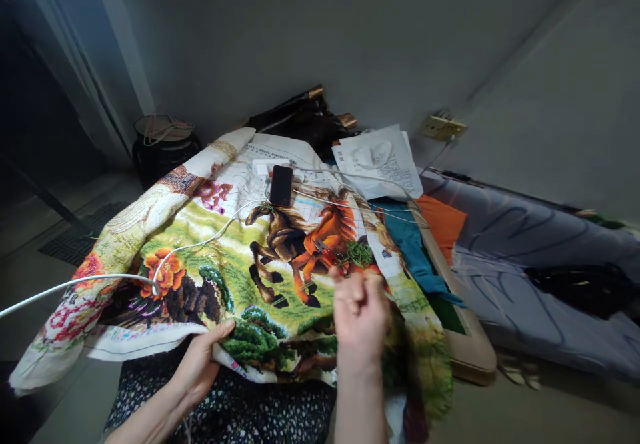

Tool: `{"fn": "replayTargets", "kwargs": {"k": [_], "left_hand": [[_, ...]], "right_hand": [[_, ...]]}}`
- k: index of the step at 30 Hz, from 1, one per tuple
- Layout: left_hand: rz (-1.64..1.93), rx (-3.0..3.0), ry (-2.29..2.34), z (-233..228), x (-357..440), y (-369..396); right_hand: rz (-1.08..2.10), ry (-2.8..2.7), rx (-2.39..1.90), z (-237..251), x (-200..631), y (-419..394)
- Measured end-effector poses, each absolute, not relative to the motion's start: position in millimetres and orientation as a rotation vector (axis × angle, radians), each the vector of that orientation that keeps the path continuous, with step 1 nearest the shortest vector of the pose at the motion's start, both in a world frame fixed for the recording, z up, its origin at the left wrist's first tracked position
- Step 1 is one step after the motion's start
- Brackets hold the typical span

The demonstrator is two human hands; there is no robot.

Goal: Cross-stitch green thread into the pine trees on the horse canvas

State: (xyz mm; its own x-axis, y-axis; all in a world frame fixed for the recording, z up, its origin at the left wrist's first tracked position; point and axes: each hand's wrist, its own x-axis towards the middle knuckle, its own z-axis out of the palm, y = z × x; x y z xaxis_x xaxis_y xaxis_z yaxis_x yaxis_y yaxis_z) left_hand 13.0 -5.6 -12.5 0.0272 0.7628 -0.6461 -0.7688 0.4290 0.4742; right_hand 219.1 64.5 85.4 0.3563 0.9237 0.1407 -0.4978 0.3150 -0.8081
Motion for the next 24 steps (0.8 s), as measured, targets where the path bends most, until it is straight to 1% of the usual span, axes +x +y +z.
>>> {"fn": "replayTargets", "kwargs": {"k": [2, 4, 5, 9, 10, 12, 14, 16, 24], "left_hand": [[1.181, -0.009, 0.983, -13, 13, -6], [1.186, -0.014, 0.981, -14, 13, -6], [1.188, -0.015, 0.984, -14, 13, -6], [1.172, 0.006, 1.003, -14, 12, -7], [1.163, 0.018, 1.004, -14, 11, -7], [1.152, 0.041, 1.0, -13, 11, -7], [1.155, 0.05, 0.996, -12, 11, -7], [1.162, 0.044, 0.997, -10, 11, -7], [1.151, 0.037, 0.986, -10, 11, -7]], "right_hand": [[0.885, -0.723, -0.749, 89, 227, 63], [0.829, -0.846, -0.884, 79, 218, 52], [0.853, -0.928, -0.972, 71, 209, 45], [1.187, -1.398, -1.255, 39, 170, 15], [1.202, -1.545, -1.298, 35, 163, 10], [1.106, -1.797, -1.362, 32, 154, 4], [0.961, -1.93, -1.406, 33, 150, 3], [0.884, -1.972, -1.432, 36, 148, 4], [0.766, -2.045, -1.465, 34, 144, 6]]}}
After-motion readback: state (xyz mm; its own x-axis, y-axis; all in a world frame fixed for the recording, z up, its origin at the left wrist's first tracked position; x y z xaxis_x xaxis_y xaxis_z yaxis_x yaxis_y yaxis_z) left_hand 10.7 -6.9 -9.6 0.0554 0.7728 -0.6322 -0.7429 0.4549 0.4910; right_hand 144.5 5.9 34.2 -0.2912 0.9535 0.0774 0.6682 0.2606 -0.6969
